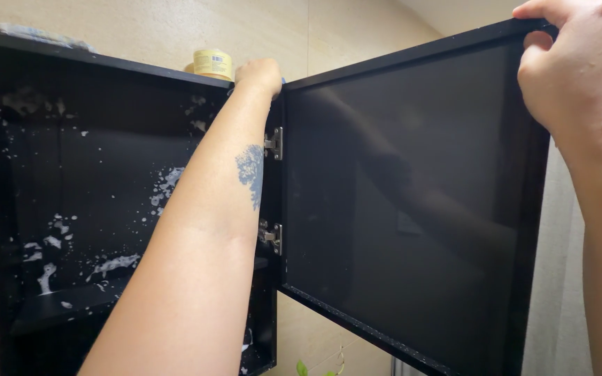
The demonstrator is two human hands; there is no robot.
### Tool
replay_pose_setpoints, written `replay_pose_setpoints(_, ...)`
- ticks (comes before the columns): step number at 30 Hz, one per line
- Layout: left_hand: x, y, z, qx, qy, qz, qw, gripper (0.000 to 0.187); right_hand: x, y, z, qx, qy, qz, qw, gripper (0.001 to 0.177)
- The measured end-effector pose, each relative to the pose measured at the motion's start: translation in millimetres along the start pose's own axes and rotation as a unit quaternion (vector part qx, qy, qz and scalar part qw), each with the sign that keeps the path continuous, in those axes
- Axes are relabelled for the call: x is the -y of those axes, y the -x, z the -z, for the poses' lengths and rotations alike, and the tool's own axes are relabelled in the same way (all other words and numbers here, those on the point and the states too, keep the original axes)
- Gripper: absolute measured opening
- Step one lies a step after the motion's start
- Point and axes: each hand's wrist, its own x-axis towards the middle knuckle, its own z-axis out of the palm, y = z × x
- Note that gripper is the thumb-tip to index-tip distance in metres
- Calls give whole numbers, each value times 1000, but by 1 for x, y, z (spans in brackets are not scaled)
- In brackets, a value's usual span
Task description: The person wets a blue cloth at the sink, then sprays a cleaning solution onto the inside of a black wall-mounted cabinet. They wipe the cabinet door and interior surfaces with the cloth, removing the foam and cleaning the area.
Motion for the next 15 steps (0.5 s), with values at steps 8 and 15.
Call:
replay_pose_setpoints(8,-2,-5,1,29,167,-7,985,30,-2,-1,6,-34,111,88,989,24)
replay_pose_setpoints(15,7,5,-4,-8,22,19,1000,31,-21,0,-8,-53,91,119,987,33)
